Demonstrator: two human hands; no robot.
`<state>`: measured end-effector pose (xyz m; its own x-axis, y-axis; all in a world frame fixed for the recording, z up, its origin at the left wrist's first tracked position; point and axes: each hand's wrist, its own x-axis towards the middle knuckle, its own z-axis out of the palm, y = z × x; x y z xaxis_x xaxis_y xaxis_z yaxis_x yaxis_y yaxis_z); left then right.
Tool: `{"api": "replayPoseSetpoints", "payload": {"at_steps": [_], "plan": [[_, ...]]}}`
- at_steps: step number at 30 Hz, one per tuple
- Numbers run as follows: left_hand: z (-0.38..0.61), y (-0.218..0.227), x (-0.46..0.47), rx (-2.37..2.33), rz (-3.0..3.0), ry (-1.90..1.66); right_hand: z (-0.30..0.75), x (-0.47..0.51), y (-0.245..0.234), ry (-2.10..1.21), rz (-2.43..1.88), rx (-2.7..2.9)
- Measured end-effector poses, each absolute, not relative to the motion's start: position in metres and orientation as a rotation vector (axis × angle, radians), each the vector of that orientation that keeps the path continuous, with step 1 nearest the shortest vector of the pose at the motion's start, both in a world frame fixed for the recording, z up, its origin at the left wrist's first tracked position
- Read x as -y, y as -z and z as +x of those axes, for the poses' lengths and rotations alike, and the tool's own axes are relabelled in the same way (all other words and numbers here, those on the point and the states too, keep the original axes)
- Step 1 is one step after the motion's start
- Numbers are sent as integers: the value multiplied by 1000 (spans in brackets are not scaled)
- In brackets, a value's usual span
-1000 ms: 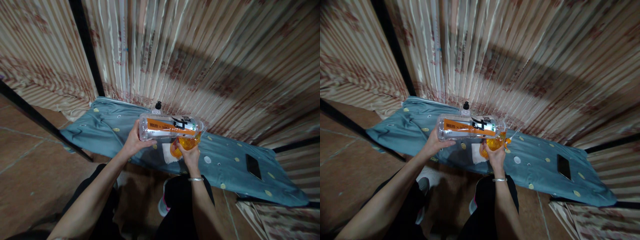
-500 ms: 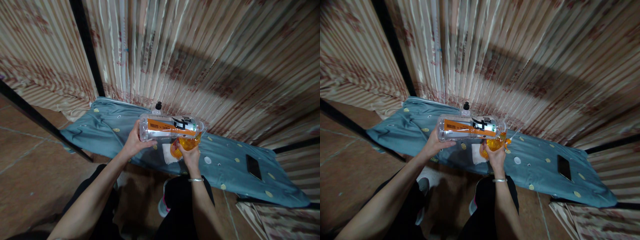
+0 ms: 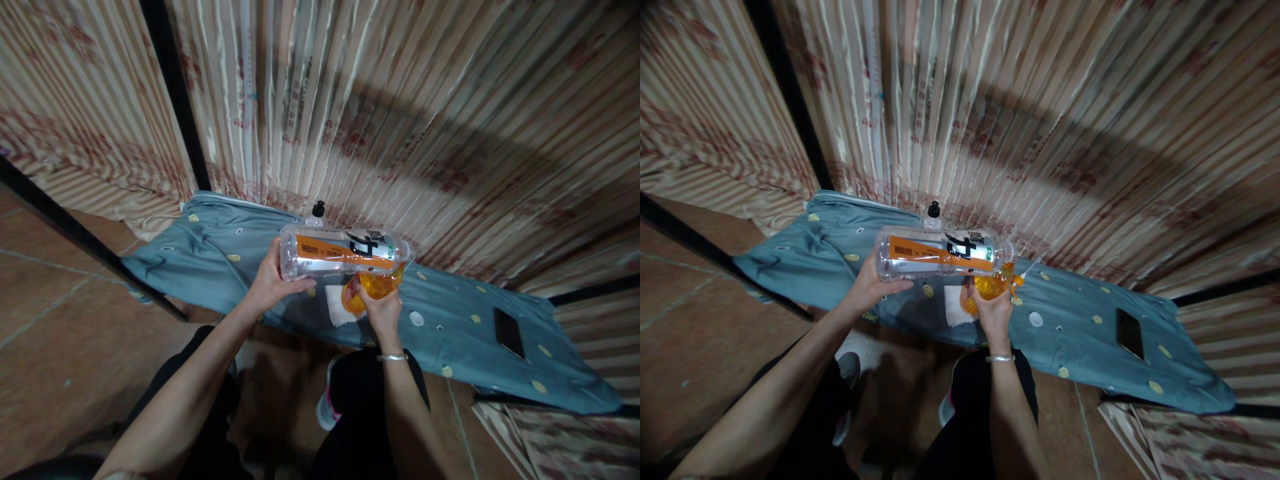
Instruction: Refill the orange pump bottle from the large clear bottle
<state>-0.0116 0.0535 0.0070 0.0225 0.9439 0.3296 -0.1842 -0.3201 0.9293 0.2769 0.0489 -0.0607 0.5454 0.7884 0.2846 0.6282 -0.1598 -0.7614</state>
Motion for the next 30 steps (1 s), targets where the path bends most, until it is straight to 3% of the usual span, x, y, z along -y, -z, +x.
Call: {"api": "replayPoseSetpoints", "payload": {"at_steps": [30], "plan": [[-10,-11,-52,-871,1344,-1493,279,-51,67,-183,-1876,1132]]}}
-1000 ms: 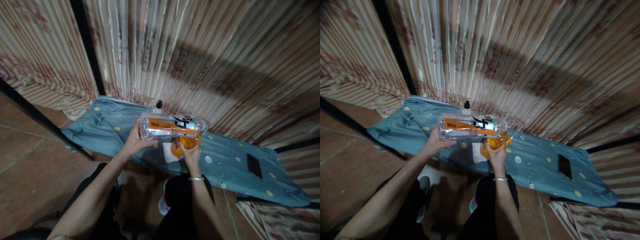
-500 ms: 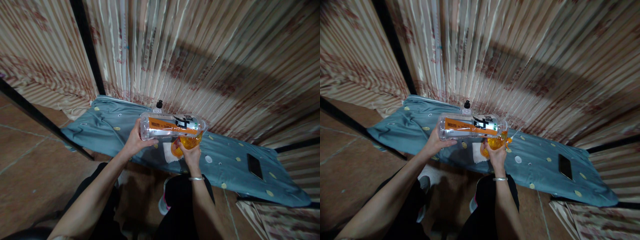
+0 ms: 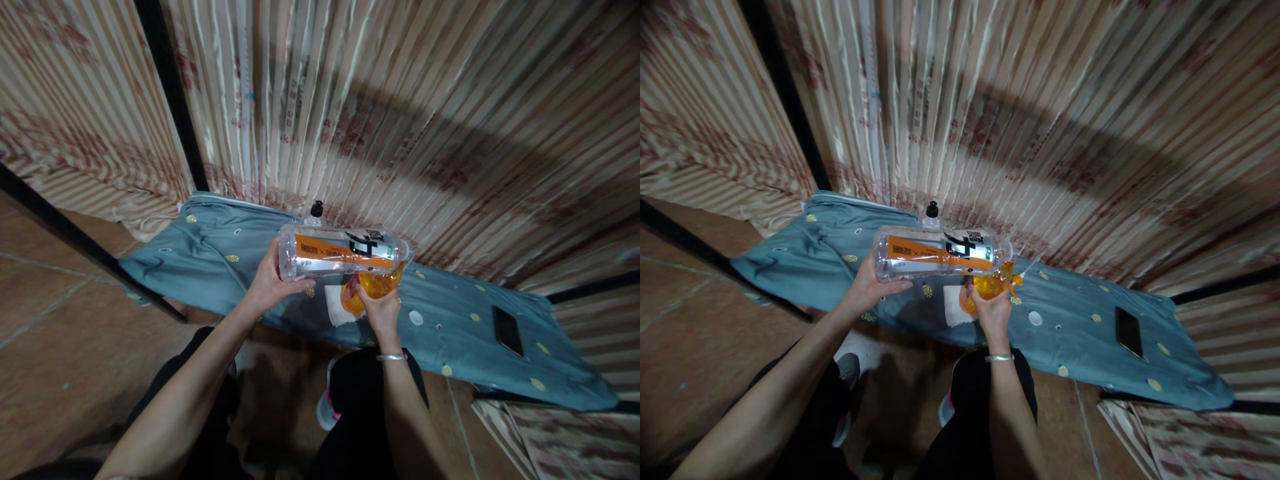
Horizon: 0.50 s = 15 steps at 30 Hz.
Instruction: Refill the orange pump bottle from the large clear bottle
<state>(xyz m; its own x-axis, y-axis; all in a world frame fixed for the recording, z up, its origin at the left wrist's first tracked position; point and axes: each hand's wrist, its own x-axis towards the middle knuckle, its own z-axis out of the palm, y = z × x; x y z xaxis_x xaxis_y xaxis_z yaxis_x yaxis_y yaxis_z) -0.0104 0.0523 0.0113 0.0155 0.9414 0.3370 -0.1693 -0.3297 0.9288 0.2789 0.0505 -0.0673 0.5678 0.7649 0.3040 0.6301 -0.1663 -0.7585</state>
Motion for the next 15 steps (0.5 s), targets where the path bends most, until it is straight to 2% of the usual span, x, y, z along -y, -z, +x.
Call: {"api": "replayPoseSetpoints", "payload": {"at_steps": [15], "plan": [[-10,-9,-53,-866,1341,-1502,273,-48,56,-225,-1879,1129]]}}
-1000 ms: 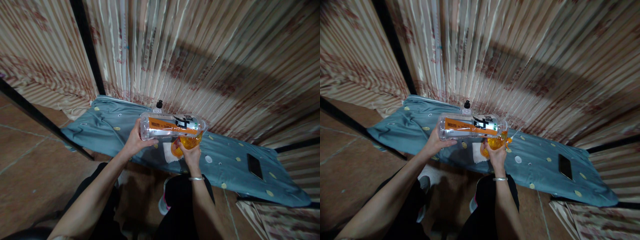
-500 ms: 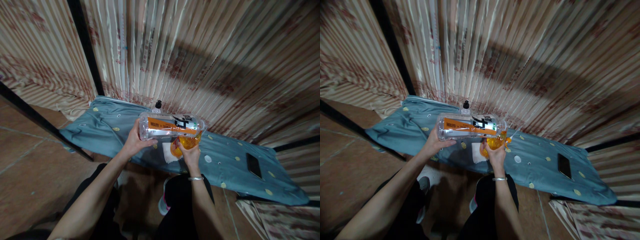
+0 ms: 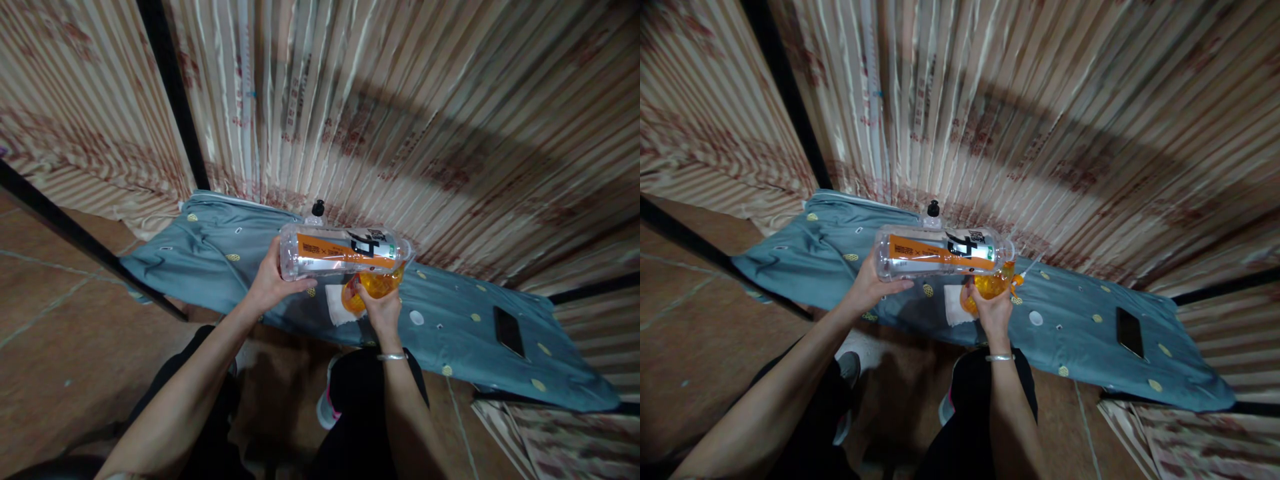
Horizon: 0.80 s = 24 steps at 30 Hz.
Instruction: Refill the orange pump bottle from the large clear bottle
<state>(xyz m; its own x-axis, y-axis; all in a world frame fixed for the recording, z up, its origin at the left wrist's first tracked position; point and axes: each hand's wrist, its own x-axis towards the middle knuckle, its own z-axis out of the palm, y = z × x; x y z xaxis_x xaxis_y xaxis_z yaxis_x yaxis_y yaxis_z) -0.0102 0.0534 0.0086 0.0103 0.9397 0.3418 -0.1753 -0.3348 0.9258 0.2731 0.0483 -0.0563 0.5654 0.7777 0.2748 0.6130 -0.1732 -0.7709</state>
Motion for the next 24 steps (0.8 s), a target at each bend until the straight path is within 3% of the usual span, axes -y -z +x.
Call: {"api": "replayPoseSetpoints", "payload": {"at_steps": [24], "plan": [[-11,-5,-54,-864,1356,-1477,275,-49,61,-188,-1858,1130]]}}
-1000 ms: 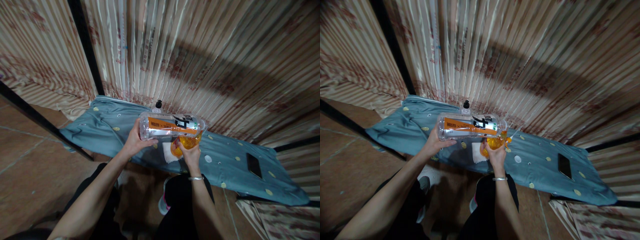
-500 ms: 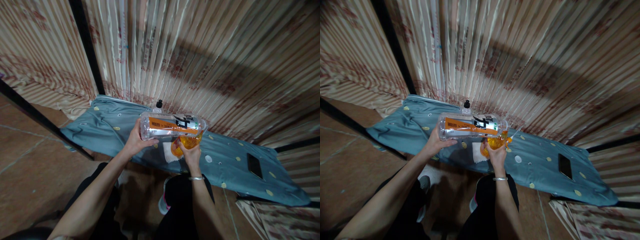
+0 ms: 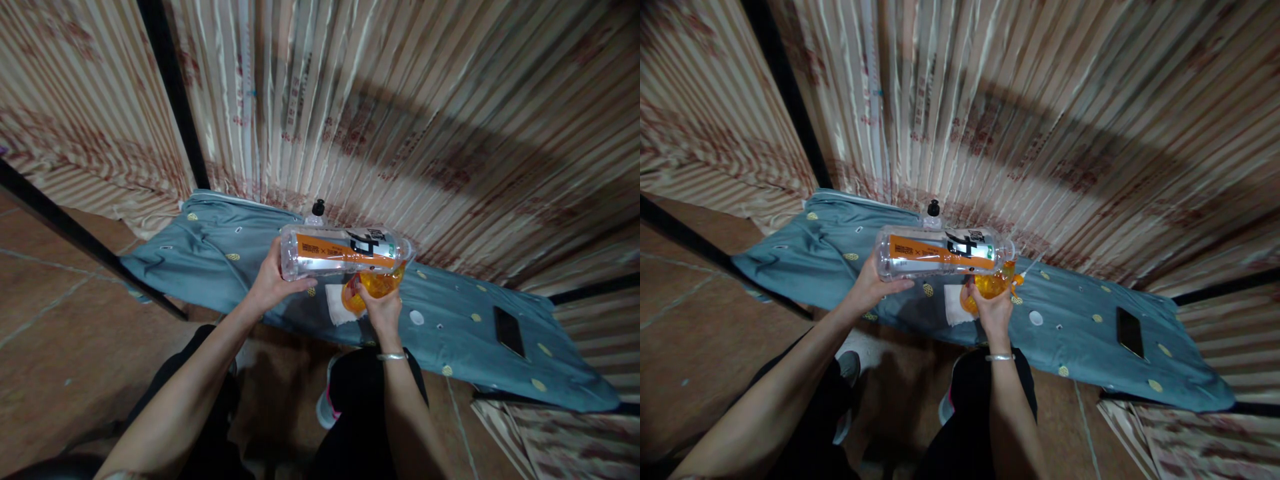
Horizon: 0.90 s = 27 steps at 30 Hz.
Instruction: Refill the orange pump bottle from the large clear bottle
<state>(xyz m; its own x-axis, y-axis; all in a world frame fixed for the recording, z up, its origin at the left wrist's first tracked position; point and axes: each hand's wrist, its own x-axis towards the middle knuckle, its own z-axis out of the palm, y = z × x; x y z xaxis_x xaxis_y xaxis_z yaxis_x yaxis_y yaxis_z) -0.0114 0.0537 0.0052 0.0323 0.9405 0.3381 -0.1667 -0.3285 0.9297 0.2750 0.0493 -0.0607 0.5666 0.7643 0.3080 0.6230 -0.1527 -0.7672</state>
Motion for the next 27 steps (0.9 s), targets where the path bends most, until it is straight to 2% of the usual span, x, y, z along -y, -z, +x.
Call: {"api": "replayPoseSetpoints", "payload": {"at_steps": [27], "plan": [[-10,-3,-55,-864,1354,-1476,277,-50,63,-184,-1909,1118]]}}
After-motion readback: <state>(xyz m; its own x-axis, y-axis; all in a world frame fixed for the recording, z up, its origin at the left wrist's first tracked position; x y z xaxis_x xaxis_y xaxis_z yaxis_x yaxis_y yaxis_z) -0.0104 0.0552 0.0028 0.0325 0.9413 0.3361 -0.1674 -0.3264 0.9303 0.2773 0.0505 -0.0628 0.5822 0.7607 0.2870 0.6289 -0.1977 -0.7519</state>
